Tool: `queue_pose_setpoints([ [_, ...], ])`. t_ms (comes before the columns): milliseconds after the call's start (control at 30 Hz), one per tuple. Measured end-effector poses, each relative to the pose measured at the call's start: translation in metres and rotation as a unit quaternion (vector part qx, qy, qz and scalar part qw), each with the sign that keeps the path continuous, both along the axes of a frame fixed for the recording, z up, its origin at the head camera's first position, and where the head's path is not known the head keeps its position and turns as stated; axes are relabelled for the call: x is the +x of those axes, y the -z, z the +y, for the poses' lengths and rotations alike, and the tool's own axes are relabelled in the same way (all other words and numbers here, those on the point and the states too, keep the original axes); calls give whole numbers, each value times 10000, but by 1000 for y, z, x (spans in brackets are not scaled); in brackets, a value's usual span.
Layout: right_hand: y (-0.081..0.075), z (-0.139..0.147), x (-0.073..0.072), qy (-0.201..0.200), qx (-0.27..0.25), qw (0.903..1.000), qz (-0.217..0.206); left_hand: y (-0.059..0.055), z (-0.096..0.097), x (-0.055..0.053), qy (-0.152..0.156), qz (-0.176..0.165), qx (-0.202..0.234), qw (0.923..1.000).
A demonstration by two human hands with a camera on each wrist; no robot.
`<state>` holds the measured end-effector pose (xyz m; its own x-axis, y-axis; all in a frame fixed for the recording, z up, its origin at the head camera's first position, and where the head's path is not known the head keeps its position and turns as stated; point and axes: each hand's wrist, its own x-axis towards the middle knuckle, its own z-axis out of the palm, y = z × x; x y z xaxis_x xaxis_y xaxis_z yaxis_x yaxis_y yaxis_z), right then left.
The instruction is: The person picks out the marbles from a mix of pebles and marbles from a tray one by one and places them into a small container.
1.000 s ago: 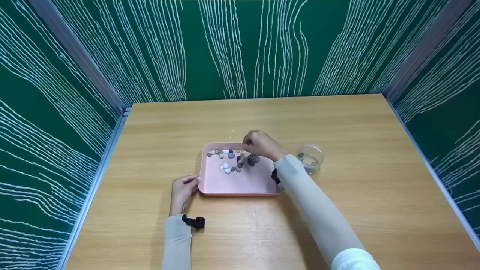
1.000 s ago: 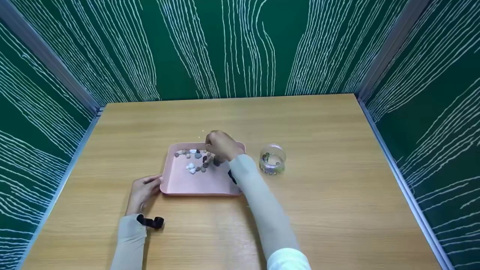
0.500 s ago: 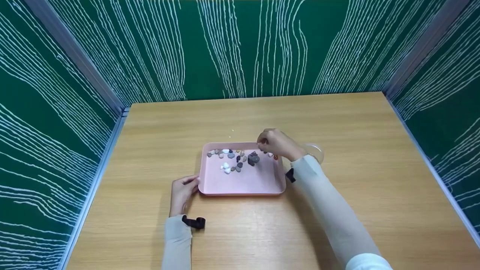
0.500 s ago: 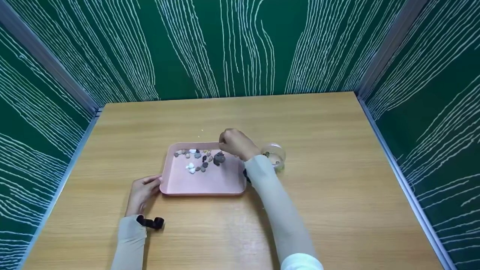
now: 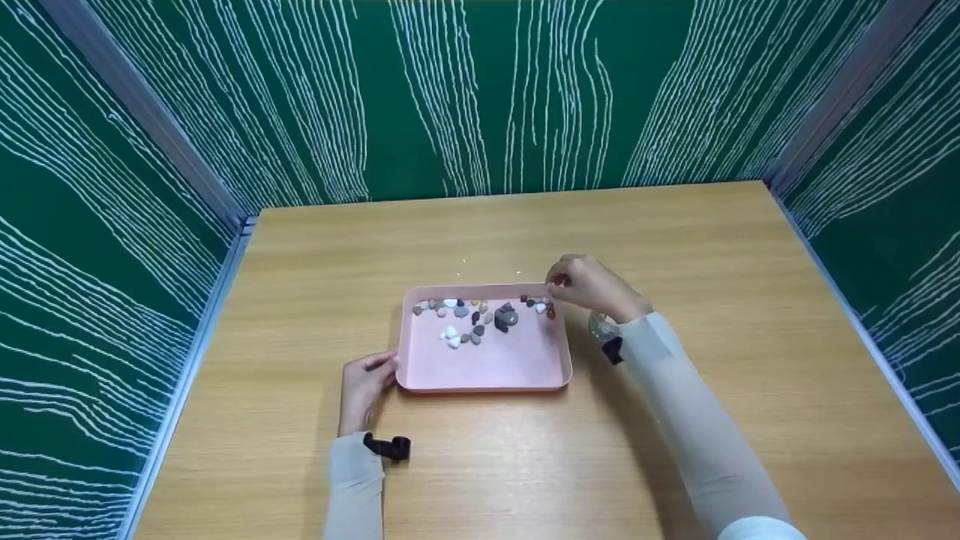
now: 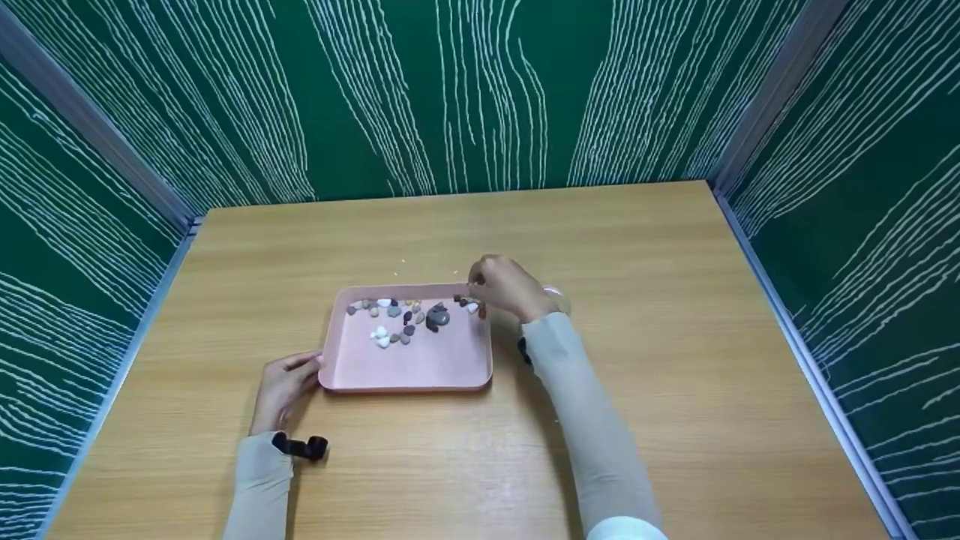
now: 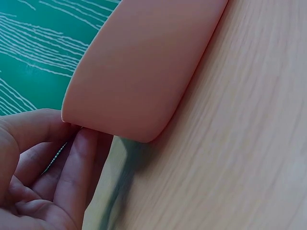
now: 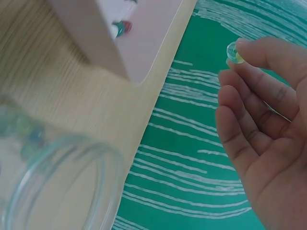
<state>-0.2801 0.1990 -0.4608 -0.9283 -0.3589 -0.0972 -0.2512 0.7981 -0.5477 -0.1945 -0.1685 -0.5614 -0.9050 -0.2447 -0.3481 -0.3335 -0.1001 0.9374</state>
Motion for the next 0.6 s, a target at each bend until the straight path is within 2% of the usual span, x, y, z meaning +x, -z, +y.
queue_pose_setpoints([
  [200, 1, 21, 4, 99, -4, 9999, -49, -1, 1, 1, 6, 145, 56, 9999],
  [600, 2, 58, 8, 271, -76, 9982, -522, -2, 1, 2, 53, 92, 4, 9999],
])
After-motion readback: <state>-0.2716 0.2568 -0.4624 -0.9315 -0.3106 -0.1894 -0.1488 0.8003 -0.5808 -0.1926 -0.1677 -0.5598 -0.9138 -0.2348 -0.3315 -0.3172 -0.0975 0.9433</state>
